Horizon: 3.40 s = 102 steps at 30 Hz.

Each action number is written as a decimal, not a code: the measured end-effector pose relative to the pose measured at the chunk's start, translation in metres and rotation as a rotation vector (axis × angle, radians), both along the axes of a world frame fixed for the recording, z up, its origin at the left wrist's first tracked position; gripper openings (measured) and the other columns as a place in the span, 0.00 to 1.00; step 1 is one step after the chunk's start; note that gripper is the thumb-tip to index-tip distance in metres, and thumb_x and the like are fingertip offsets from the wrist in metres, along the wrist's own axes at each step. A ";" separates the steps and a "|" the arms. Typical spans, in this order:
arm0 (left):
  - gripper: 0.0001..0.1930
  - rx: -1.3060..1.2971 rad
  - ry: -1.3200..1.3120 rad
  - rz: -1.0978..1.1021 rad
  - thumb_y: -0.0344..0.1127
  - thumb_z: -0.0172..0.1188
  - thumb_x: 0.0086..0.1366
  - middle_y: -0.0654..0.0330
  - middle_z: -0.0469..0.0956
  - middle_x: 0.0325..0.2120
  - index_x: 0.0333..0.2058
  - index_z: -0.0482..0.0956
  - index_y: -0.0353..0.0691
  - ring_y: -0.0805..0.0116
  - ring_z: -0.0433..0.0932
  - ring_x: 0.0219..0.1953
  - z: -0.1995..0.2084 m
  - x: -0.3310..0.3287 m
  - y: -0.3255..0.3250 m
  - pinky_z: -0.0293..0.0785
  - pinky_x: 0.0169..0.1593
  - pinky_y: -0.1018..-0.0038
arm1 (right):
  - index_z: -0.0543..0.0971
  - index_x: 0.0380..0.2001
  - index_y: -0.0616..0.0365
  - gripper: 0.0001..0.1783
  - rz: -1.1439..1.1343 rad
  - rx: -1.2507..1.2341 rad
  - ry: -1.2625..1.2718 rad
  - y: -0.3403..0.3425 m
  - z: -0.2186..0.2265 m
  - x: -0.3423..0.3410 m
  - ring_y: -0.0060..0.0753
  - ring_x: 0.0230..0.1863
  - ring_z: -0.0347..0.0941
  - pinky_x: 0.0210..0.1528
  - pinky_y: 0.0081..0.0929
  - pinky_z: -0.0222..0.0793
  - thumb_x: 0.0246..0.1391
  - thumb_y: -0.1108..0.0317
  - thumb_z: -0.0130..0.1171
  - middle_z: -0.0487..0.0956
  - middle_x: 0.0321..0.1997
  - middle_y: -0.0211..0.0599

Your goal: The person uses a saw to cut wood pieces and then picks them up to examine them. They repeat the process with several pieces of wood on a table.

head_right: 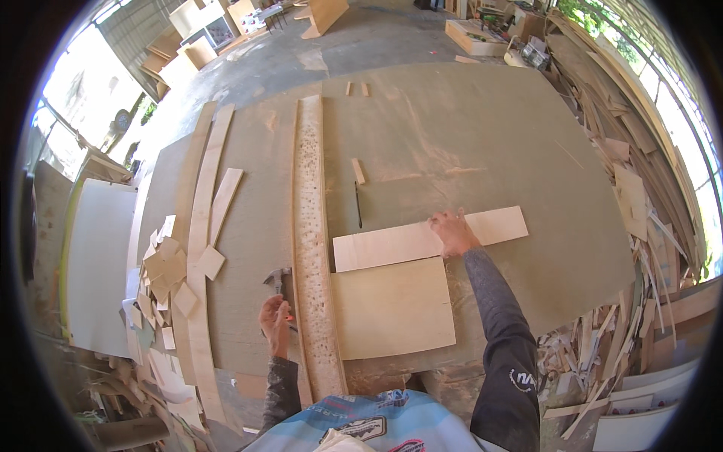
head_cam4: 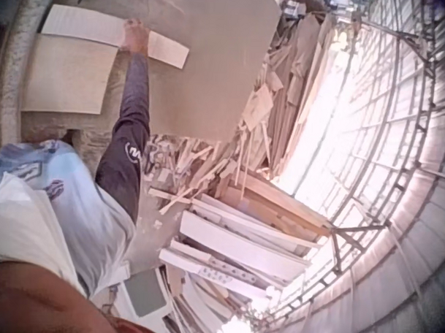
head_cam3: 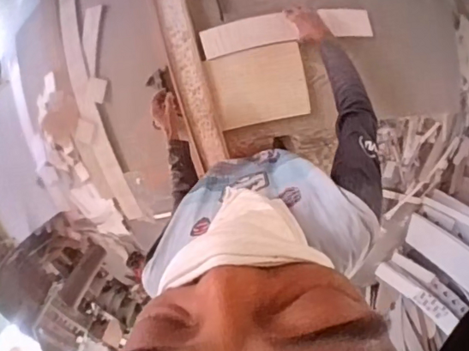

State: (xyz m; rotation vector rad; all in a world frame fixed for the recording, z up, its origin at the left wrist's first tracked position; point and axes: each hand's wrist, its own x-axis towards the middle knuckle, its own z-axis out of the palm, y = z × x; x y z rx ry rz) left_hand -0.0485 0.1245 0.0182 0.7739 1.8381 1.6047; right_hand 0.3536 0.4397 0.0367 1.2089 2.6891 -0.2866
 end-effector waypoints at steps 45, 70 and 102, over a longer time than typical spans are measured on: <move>0.73 -0.529 1.135 -0.964 0.59 0.84 0.14 0.49 0.61 0.61 0.64 0.61 0.32 0.43 0.51 0.69 0.004 0.033 0.178 0.47 0.66 0.38 | 0.75 0.61 0.51 0.40 -1.067 0.137 0.304 -0.001 -0.078 0.185 0.48 0.66 0.61 0.66 0.55 0.57 0.42 0.56 0.71 0.67 0.63 0.31; 0.76 -0.549 1.240 -1.006 0.68 0.76 0.00 0.54 0.64 0.51 0.59 0.65 0.38 0.48 0.57 0.54 -0.008 0.033 0.193 0.52 0.53 0.52 | 0.77 0.59 0.54 0.31 -0.176 0.018 0.562 -0.329 -0.054 -0.040 0.42 0.76 0.55 0.75 0.53 0.46 0.53 0.56 0.67 0.65 0.72 0.39; 0.69 -0.534 1.307 -0.967 0.58 0.83 0.06 0.54 0.65 0.55 0.59 0.70 0.41 0.43 0.59 0.56 -0.024 -0.010 0.298 0.55 0.58 0.39 | 0.77 0.58 0.51 0.27 -0.236 0.063 0.619 -0.235 -0.061 -0.085 0.39 0.77 0.53 0.78 0.55 0.38 0.55 0.60 0.66 0.65 0.73 0.35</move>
